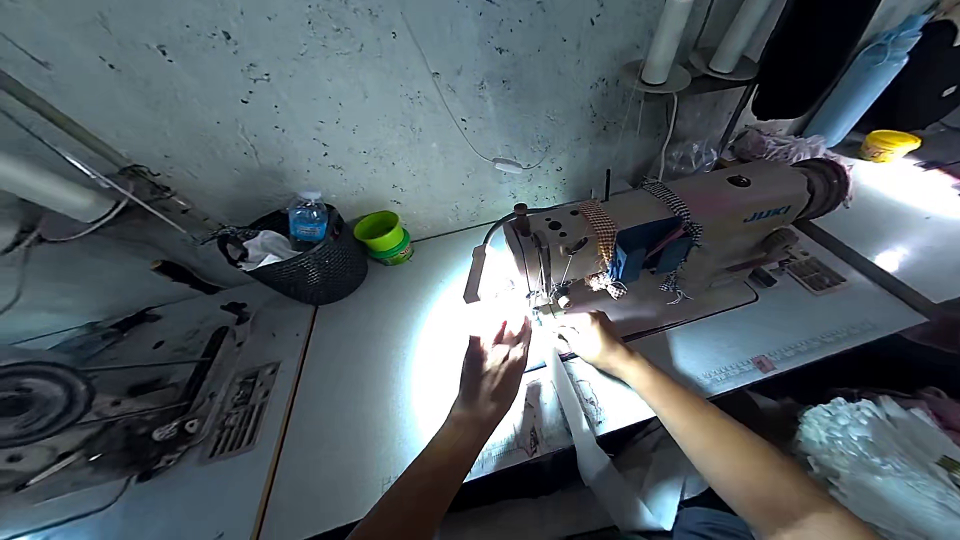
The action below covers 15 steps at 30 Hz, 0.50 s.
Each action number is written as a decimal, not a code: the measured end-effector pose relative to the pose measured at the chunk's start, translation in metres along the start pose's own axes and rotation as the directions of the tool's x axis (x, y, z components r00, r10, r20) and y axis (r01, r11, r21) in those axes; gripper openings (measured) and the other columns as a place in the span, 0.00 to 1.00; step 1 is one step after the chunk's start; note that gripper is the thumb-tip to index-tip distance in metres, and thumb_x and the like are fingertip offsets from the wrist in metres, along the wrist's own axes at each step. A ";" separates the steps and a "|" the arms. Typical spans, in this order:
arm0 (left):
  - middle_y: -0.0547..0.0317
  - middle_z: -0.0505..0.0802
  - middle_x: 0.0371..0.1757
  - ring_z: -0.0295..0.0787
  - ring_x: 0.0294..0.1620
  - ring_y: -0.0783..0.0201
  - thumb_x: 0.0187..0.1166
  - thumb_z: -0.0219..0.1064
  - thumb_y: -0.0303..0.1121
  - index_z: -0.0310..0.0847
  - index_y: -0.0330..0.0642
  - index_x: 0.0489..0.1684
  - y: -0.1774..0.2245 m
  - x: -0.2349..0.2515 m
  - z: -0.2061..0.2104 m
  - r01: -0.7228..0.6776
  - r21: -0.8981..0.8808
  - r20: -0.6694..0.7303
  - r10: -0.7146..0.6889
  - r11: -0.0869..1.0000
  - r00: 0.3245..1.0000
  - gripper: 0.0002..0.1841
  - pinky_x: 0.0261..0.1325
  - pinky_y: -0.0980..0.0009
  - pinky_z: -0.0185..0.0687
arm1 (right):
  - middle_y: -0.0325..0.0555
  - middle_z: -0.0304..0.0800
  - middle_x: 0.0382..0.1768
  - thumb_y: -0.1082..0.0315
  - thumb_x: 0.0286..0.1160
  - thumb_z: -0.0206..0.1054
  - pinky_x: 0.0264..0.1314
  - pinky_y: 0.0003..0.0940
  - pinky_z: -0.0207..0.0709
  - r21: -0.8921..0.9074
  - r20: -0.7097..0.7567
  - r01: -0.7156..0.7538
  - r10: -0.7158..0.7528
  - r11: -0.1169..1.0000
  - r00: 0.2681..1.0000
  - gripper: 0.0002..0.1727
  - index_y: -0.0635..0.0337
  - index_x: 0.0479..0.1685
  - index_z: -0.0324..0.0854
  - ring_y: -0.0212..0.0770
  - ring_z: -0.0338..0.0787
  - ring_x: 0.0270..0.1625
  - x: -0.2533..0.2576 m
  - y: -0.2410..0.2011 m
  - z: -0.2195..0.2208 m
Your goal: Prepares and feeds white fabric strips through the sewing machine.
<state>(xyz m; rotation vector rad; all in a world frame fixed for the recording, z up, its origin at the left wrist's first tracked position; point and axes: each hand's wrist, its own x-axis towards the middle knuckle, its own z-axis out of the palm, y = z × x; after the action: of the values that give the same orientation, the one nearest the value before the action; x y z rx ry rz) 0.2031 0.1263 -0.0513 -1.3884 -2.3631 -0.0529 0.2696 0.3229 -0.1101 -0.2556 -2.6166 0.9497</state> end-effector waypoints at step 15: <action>0.59 0.94 0.48 0.86 0.64 0.66 0.83 0.65 0.33 0.90 0.41 0.38 0.022 -0.035 -0.014 -0.201 -0.940 -0.038 0.502 0.275 0.864 0.09 0.84 0.64 0.64 | 0.41 0.94 0.31 0.70 0.83 0.61 0.41 0.18 0.82 0.471 0.086 0.185 -0.254 0.862 0.963 0.12 0.63 0.41 0.91 0.22 0.88 0.34 -0.158 -0.046 -0.050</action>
<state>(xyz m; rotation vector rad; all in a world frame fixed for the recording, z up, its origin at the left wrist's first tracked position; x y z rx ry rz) 0.2415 0.1055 -0.0543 -2.5687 -2.1133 -1.3937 0.4323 0.2727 -0.0851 0.2390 -2.3767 1.5060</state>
